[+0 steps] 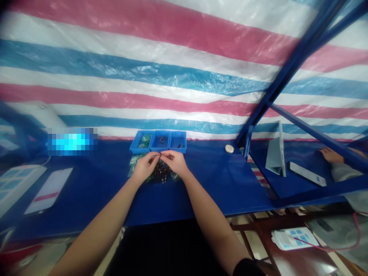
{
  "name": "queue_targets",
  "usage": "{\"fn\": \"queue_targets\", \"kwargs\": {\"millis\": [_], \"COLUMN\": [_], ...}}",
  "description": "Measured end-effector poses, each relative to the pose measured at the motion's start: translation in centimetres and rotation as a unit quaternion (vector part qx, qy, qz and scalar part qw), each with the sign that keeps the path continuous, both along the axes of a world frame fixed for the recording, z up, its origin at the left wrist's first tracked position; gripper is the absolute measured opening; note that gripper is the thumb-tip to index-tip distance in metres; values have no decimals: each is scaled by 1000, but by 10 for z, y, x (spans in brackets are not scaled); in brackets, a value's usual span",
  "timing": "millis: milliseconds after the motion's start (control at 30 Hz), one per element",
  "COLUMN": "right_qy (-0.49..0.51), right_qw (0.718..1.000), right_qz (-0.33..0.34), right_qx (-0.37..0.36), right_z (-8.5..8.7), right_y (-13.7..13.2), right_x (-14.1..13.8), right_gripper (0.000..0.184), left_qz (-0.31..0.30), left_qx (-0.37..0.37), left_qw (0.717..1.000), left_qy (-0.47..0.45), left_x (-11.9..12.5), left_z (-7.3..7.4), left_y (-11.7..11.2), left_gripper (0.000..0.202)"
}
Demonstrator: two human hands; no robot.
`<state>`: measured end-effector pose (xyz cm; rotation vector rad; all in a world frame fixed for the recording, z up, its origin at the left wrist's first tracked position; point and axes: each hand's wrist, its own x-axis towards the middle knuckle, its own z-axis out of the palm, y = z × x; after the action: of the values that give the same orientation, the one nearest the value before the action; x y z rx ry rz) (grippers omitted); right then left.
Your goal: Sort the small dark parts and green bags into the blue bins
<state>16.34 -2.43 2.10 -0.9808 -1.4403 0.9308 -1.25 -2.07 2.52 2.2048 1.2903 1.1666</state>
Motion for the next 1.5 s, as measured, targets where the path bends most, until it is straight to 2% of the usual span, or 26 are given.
{"fn": "queue_targets", "kwargs": {"millis": [400,1200,1500], "right_qy": [-8,-20,-18], "right_qw": [1000,1000,1000], "right_qz": [-14,-15,-8], "right_qx": [-5,-5,-5], "right_z": [1,2,3], "right_y": [0,-1,-2], "right_x": [0,0,0], "right_gripper": [32,32,33], "left_qz": [3,1,-2], "left_qx": [-3,14,-14], "left_qw": [1000,1000,1000], "left_qy": [3,2,21], "left_x": [0,0,0], "left_z": [-2,-2,2], "left_y": [1,2,0], "left_gripper": [32,29,27]}}
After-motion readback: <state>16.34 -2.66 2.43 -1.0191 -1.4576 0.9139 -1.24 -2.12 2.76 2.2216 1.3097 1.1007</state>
